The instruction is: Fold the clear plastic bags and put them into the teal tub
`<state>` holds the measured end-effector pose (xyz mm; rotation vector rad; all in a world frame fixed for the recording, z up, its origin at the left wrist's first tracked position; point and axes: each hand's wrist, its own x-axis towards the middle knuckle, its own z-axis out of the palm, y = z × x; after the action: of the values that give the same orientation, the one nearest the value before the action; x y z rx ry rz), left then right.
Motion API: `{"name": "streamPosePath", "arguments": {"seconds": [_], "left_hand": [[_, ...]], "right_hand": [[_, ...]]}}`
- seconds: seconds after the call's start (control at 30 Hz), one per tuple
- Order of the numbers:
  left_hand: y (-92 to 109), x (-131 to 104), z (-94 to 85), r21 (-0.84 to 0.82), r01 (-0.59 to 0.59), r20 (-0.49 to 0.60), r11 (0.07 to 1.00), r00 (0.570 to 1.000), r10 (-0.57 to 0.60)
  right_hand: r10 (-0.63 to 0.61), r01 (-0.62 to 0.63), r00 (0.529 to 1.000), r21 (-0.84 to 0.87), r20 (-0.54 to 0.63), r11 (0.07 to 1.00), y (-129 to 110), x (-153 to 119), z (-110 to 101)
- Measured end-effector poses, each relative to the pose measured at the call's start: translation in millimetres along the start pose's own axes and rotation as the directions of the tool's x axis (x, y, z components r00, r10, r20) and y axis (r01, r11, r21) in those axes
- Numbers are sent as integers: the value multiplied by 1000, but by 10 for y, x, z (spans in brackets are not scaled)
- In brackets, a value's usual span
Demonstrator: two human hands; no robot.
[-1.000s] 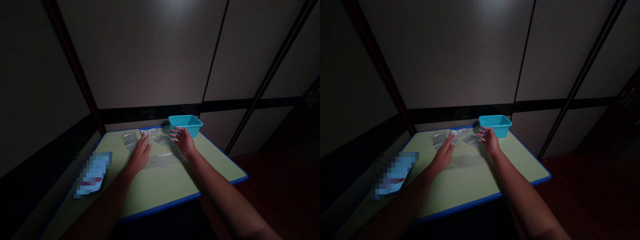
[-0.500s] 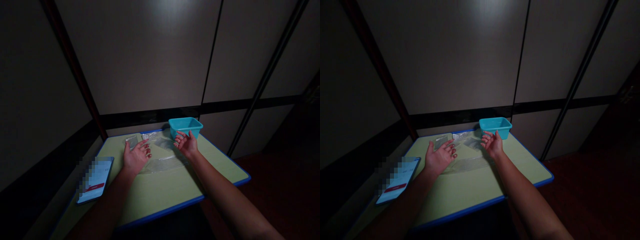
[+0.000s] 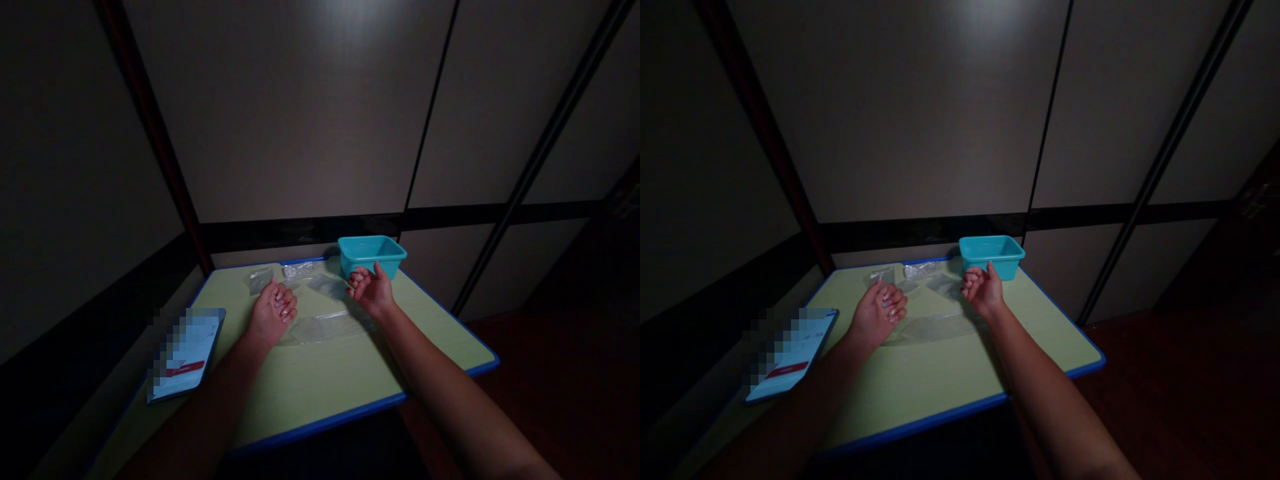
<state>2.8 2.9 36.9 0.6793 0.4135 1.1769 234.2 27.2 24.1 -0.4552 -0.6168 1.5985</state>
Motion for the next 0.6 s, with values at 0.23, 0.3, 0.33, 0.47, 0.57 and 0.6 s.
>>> {"name": "streamPosePath", "arguments": {"seconds": [0.23,0.3,0.33,0.47,0.57,0.6], "left_hand": [[18,-23,34,26,-34,-10,999,999,34],[16,-32,53,28,-7,-16,1000,1000,7],[14,-34,60,29,7,-15,1000,1000,-7],[2,-36,53,29,71,29,997,997,-72],[-3,-36,31,34,117,69,992,990,-120],[-5,-36,26,36,124,77,992,989,-126]], "right_hand": [[11,-15,985,26,175,1000,-34,-51,15],[1,-7,985,32,171,999,-37,-52,6],[-3,-3,986,34,169,999,-38,-51,1],[-7,-1,986,45,166,999,-38,-50,-6],[6,-14,986,47,169,999,-38,-58,2],[8,-17,984,47,175,999,-37,-61,6]]}}
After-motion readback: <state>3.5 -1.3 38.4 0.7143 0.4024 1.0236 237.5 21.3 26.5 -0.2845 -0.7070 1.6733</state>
